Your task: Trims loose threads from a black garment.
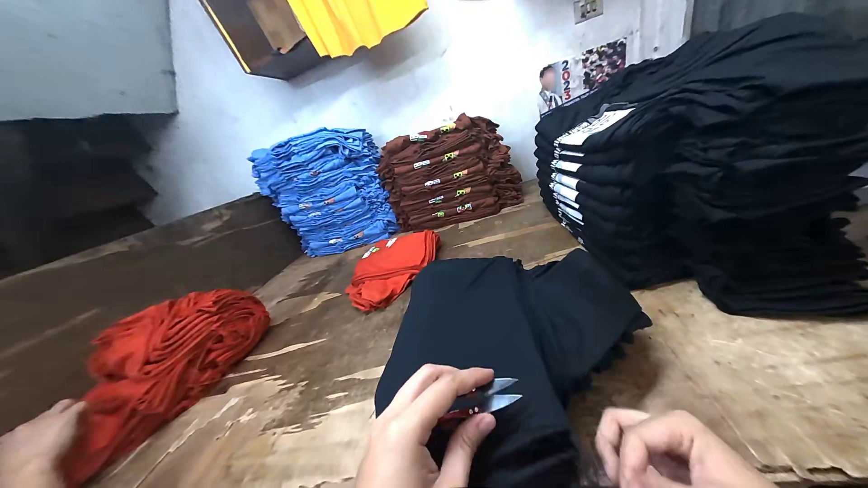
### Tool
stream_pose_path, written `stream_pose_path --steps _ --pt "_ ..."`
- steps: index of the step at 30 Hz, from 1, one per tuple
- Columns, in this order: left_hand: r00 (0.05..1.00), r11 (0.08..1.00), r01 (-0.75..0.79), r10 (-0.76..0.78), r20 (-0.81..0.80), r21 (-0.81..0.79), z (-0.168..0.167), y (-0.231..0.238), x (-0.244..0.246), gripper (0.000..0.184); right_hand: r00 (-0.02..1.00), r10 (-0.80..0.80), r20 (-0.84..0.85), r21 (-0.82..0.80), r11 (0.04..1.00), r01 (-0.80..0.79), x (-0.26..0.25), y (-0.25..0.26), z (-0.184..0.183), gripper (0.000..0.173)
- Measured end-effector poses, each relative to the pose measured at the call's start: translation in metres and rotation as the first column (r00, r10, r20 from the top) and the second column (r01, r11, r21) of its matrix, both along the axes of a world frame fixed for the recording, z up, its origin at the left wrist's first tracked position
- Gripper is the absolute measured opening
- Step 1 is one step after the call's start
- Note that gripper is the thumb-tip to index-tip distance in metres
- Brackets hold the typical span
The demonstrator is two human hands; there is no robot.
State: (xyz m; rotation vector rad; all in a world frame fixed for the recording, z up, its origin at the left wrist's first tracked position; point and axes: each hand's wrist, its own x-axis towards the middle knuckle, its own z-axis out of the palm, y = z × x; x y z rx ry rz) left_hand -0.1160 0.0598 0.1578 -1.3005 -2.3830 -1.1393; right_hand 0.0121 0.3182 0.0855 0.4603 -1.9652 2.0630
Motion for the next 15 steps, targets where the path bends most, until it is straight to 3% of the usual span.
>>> stream_pose_path --steps 2,5,7,10,13,15 --pt "0.999 1.0 0.01 -0.01 -0.044 -0.016 0.006 0.006 0.001 0.031 0.955 -0.294 0.037 0.041 0.956 0.292 -0.002 -0.016 0.005 0.029" --pt "0.991 0.996 0.014 -0.026 -0.134 -0.088 0.016 0.019 0.004 0.052 0.905 -0.422 0.054 0.034 0.906 0.421 -0.01 -0.041 0.011 0.022" --pt "0.985 0.987 0.056 -0.08 -0.154 -0.153 0.019 0.025 0.004 0.062 0.893 -0.443 0.085 -0.002 0.896 0.445 -0.012 -0.052 0.013 0.014" --pt "0.984 0.977 0.127 -0.145 -0.099 -0.169 0.017 0.026 0.006 0.023 0.921 -0.364 0.139 -0.162 0.909 0.383 -0.011 -0.05 0.008 0.005" --pt "0.981 0.975 0.148 -0.166 -0.098 -0.168 0.018 0.023 0.006 0.019 0.951 -0.176 0.253 -0.407 0.872 0.27 -0.012 -0.045 0.001 0.013" --pt "0.977 0.974 0.127 -0.156 -0.143 -0.189 0.024 0.024 0.006 0.029 0.942 -0.173 0.286 -0.466 0.834 0.294 -0.012 -0.046 0.0 0.017"
